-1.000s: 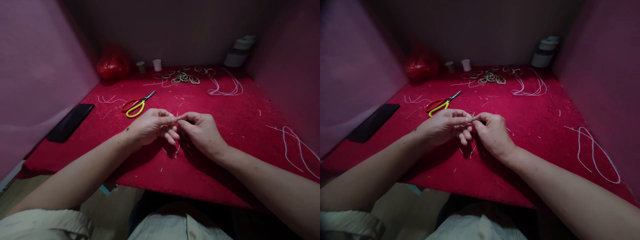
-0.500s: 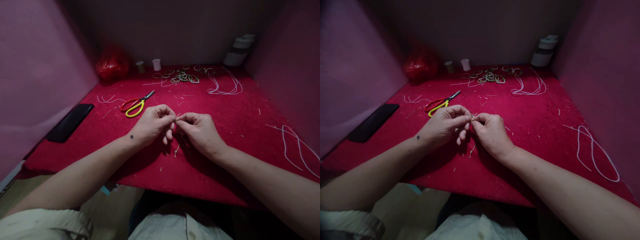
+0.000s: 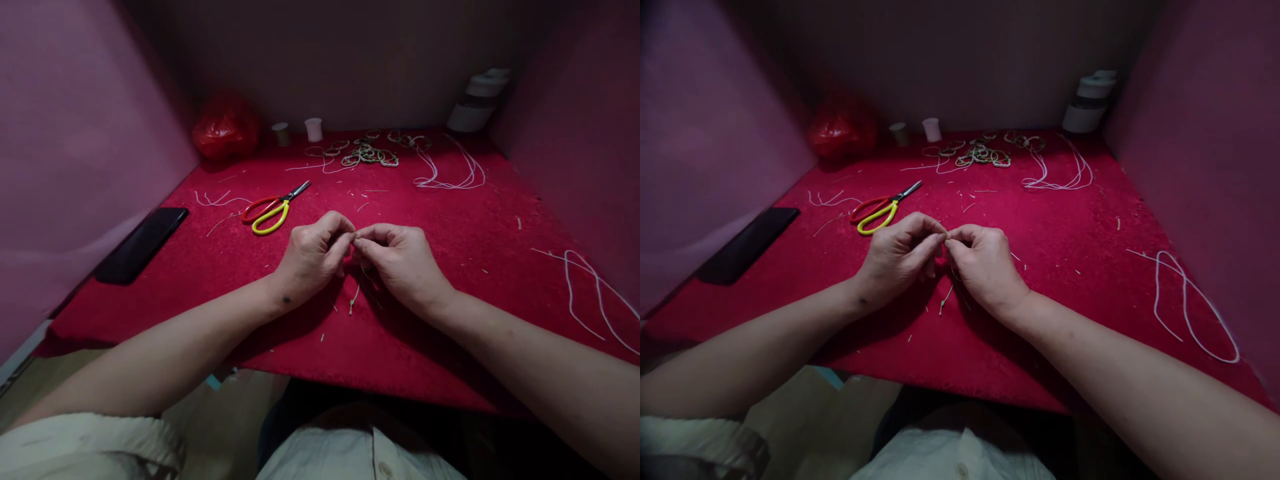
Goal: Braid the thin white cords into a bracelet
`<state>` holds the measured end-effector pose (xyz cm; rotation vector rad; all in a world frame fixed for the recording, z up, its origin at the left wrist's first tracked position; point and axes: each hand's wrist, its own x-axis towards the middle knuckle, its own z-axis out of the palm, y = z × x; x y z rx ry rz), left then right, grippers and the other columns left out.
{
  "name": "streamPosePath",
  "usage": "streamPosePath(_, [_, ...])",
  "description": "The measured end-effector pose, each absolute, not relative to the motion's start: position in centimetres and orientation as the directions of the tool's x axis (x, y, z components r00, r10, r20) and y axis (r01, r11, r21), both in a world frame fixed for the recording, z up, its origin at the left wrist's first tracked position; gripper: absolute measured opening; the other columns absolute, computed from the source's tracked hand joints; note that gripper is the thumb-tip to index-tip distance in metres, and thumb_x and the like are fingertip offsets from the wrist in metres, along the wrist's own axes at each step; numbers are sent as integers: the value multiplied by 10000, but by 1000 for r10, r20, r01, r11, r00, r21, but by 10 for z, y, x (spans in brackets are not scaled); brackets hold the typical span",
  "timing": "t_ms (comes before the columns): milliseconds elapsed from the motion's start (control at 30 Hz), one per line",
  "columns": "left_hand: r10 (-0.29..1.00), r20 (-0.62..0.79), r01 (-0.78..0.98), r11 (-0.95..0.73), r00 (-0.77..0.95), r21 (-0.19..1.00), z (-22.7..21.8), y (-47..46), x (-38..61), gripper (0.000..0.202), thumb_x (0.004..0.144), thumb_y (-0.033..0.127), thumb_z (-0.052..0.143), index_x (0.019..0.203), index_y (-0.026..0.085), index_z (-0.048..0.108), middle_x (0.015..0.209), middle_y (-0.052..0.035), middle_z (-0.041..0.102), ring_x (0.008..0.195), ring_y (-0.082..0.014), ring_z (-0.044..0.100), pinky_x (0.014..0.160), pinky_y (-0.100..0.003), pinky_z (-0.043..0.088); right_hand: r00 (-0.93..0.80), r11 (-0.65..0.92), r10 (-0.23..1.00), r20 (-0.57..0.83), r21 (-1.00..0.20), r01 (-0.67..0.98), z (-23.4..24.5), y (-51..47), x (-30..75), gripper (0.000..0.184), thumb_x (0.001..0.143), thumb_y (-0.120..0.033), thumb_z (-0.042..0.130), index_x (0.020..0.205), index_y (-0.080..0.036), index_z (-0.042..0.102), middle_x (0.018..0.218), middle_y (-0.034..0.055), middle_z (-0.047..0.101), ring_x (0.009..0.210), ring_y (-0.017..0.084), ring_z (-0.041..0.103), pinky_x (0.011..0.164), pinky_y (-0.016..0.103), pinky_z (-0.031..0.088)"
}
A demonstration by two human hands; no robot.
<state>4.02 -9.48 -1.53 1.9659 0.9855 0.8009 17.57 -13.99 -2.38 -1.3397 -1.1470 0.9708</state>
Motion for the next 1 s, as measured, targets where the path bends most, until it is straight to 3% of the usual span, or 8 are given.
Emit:
streamPosePath(200, [837, 188, 438, -445, 514, 781, -15, -93, 40, 48, 853, 192, 505, 831, 182, 546, 474, 55, 550, 408, -70, 519, 424, -159, 364, 205, 59, 975, 88, -988, 144, -26, -140, 176, 143, 767, -156, 592, 675, -154, 702, 570, -4, 604, 519, 104, 479, 513, 244, 369])
streamPosePath(400, [841, -30, 280, -146, 540, 949, -12, -88, 43, 77, 831, 164, 504, 764, 195, 481, 381, 110, 432, 273, -41, 379, 328, -150, 270, 197, 32, 979, 48, -996, 83, -23, -140, 176, 137, 753, -146, 602, 631, -156, 664, 505, -31, 552, 460, 83, 427, 480, 238, 348])
streamPosePath(567, [843, -165, 200, 69, 513, 977, -4, -89, 46, 141, 829, 165, 525, 699, 181, 471, 399, 109, 400, 275, -11, 324, 311, -138, 223, 136, -69, 988, -79, -995, -74, -24, -138, 178, 116, 714, -188, 651, 605, -151, 643, 505, -13, 572, 454, 83, 453, 453, 227, 338])
streamPosePath(767, [829, -138, 155, 63, 543, 986, -4, -88, 44, 144, 844, 186, 525, 705, 176, 489, 422, 83, 465, 277, -22, 360, 293, -142, 242, 7, -139, 989, -150, -930, -340, -33, -131, 181, 138, 612, -228, 769, 602, -153, 653, 570, 16, 624, 516, 110, 552, 554, 258, 446])
streamPosePath(1000, [862, -183, 90, 159, 473, 983, 0, -94, 52, 169, 867, 96, 491, 721, 174, 457, 386, 102, 477, 262, -6, 371, 362, -118, 359, -66, -175, 984, -163, -885, -432, -33, -129, 182, 209, 563, -243, 830, 593, -132, 657, 565, 16, 626, 507, 101, 565, 562, 248, 474])
